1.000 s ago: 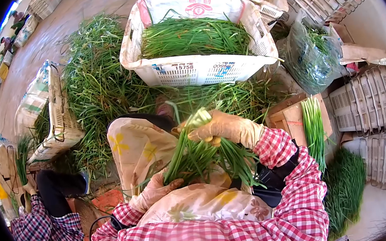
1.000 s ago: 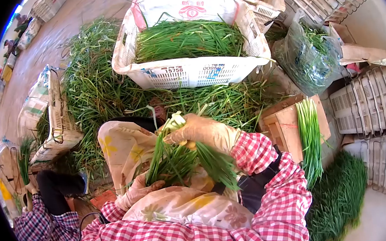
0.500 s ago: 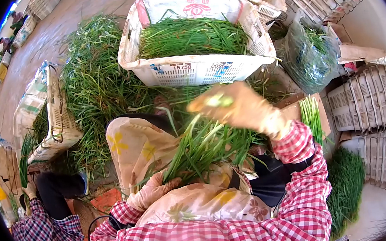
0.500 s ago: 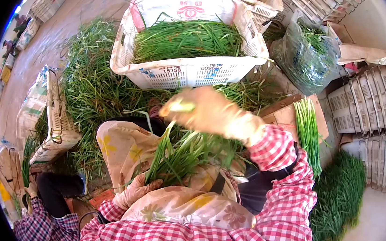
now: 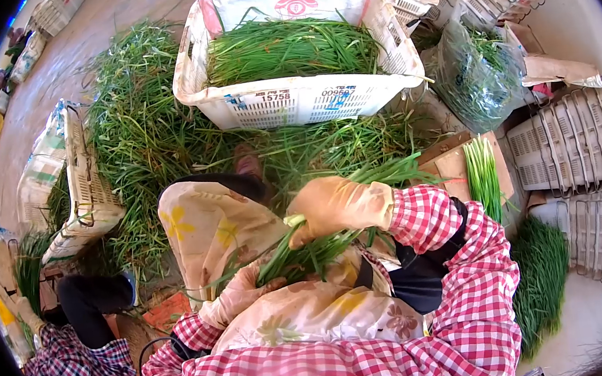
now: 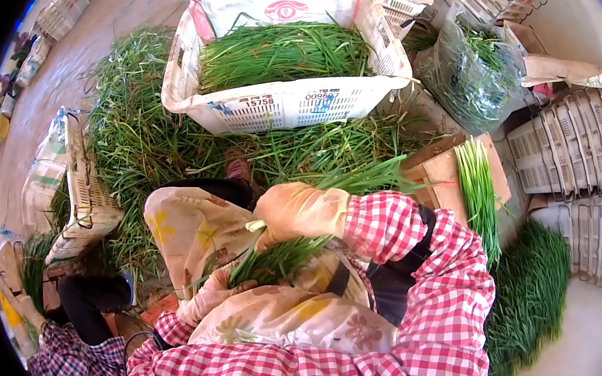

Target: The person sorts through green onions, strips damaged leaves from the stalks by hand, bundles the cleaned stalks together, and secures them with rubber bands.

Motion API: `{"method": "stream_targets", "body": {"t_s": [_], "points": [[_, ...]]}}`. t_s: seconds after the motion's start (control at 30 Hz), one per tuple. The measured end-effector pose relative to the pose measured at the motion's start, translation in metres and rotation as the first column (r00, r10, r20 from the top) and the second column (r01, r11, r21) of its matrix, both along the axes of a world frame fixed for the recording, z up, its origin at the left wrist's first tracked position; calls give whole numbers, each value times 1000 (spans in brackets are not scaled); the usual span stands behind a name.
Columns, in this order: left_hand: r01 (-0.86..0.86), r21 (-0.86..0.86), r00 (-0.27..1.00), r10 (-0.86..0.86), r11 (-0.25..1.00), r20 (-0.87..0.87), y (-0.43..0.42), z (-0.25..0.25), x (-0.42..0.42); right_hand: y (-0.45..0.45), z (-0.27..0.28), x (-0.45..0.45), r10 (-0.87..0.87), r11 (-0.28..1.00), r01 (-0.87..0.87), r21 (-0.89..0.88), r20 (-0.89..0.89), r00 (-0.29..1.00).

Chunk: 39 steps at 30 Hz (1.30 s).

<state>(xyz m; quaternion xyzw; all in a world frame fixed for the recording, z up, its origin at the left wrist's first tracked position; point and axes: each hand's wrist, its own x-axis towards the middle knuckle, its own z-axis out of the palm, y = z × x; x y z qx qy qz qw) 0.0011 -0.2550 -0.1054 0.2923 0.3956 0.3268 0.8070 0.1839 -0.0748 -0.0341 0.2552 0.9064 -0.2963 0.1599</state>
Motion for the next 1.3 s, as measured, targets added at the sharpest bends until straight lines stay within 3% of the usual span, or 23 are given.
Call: {"method": "stream_targets", "body": {"t_s": [0.07, 0.1, 0.27, 0.33, 0.4, 0.43, 0.47, 0.53, 0.63, 0.8, 0.93, 1.0, 1.03, 1.13, 1.17, 1.2, 1.23, 1.27, 1.3], "points": [[-9, -23, 1000, 10, 1000, 27, -2, 1, 1, -3, 4, 4, -10, 995, 7, -101, -25, 1000], [-10, -25, 999, 11, 1000, 35, -1, 2, 1, -6, -3, 5, -14, 999, 13, -33, -16, 1000], [-7, 10, 999, 6, 1000, 40, 1, 3, 0, 7, 7, 10, -134, 955, 99, -279, -107, 985], [10, -7, 998, -10, 1000, -63, 3, 10, 1, 4, 13, 8, -210, 952, 174, -251, -124, 970], [0, -43, 994, -5, 999, -105, 5, 13, 0, 0, -12, 8, -244, 955, 289, 61, -391, 888], [-19, -73, 995, 12, 997, -97, 3, 12, -1, 5, -8, 4, -206, 931, 287, 227, -322, 924], [-38, -103, 995, 28, 994, -90, 0, 12, -2, 11, -22, 6, -100, 889, 273, 368, -426, 899], [-61, -55, 995, 57, 997, -82, -1, 14, -1, 19, -37, 9, -67, 855, 236, 461, -354, 933], [-123, -67, 992, 121, 990, -41, -6, 13, -2, 48, -52, 29, -144, 795, 347, 497, -401, 904], [-147, -92, 987, 141, 985, -75, -10, 16, -10, 102, -56, 88, -241, 588, 428, 687, -357, 903], [-198, -115, 980, 193, 974, -54, -12, 14, -9, 139, -75, 130, -496, 370, 526, 766, -316, 809], [-231, -99, 972, 225, 968, -66, -14, 12, -8, 149, -82, 146, -588, 379, 471, 796, -186, 787], [-246, -78, 968, 241, 966, -71, -15, 13, -8, 149, -77, 145, -661, 414, 474, 777, -102, 744], [-256, -34, 960, 250, 966, -127, -17, 11, -9, 147, -73, 131, -799, 436, 657, 615, -71, 597], [-261, -51, 960, 254, 964, -120, -18, 9, -9, 135, -46, 111, -738, 573, 614, 542, 16, 674], [-263, -69, 961, 254, 962, -112, -18, 8, -8, 129, -41, 100, -645, 642, 629, 438, -135, 752], [-248, -78, 965, 239, 966, -109, -17, 8, -7, 103, -6, 73, -647, 640, 658, 397, -184, 740], [-230, -87, 970, 220, 969, -107, -16, 9, -8, 85, 8, 59, -644, 667, 712, 219, -311, 699], [-213, -95, 974, 203, 972, -104, -15, 10, -8, 65, 34, 47, -643, 734, 679, 0, -323, 695]]}}
